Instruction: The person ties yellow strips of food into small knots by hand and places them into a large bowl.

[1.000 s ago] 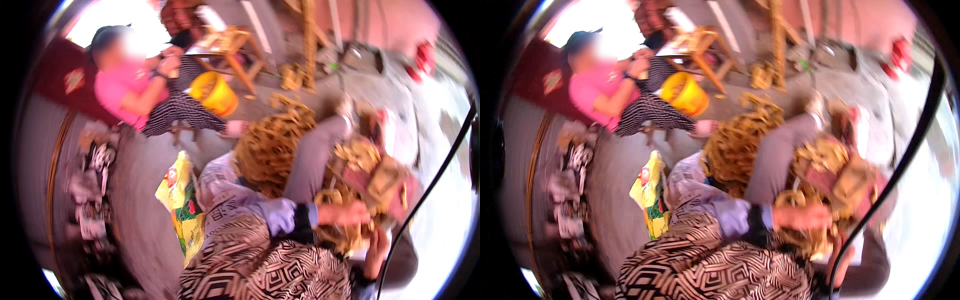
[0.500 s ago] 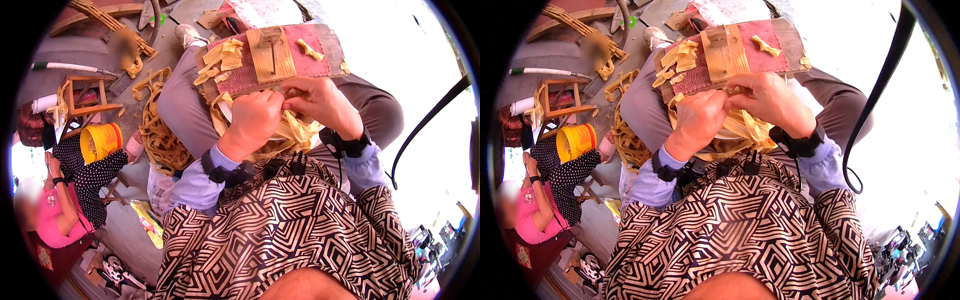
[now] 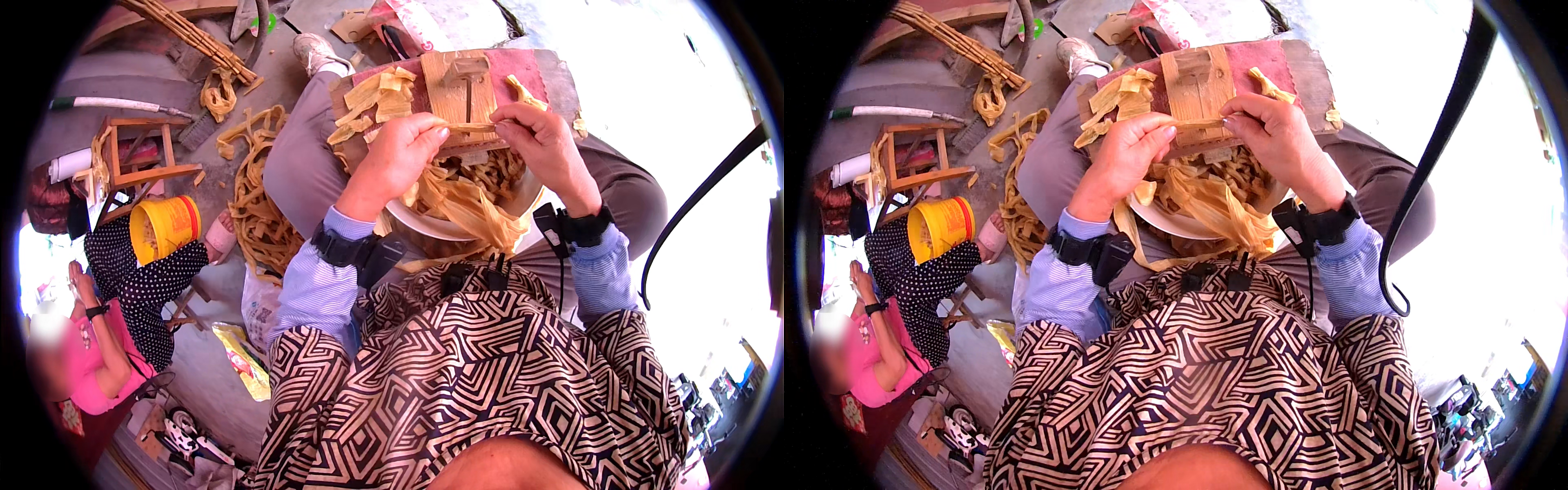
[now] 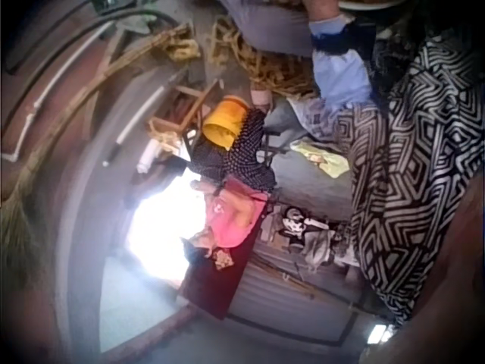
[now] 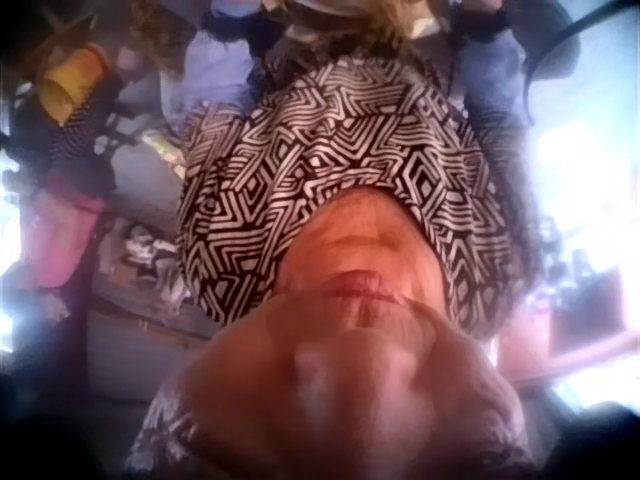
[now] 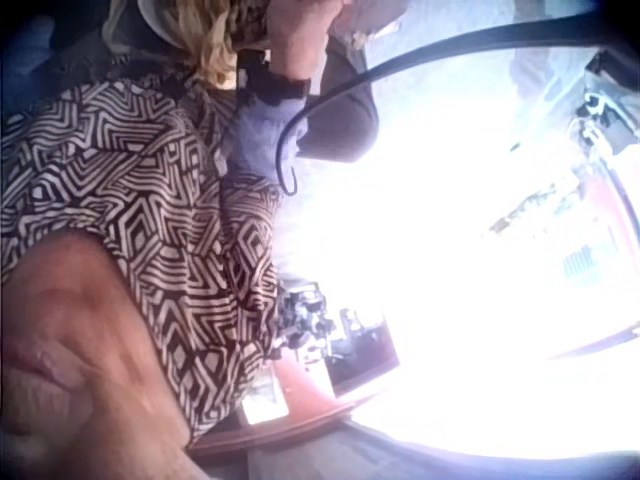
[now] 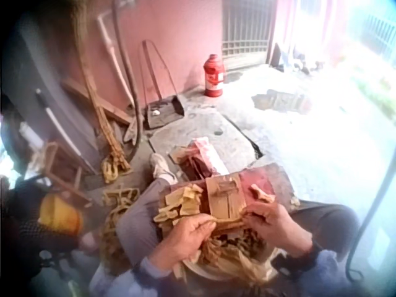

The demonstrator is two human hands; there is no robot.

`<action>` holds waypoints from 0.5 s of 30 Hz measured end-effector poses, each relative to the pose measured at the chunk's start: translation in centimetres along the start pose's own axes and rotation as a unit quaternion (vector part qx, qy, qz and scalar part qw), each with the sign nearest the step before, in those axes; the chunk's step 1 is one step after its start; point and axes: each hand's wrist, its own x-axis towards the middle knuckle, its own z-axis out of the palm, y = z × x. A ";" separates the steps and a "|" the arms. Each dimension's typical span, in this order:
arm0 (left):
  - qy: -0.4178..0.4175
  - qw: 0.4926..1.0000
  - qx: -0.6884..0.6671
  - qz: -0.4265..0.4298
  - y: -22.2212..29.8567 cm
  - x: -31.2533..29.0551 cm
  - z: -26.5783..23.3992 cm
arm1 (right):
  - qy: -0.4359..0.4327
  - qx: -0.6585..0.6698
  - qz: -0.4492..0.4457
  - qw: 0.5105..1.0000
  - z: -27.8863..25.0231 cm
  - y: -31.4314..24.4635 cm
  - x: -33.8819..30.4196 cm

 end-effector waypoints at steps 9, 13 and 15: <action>0.187 0.902 0.382 0.070 -0.9 2.3 0.2 | 0.107 -0.228 -0.047 0.967 1.2 3.3 1.3; 0.114 0.934 0.335 0.048 1.1 -0.6 1.6 | 0.097 -0.204 -0.173 0.959 0.7 2.7 -0.4; 0.093 0.956 0.266 0.079 -0.3 -0.9 2.5 | 0.124 -0.234 -0.242 0.933 1.4 1.1 -0.9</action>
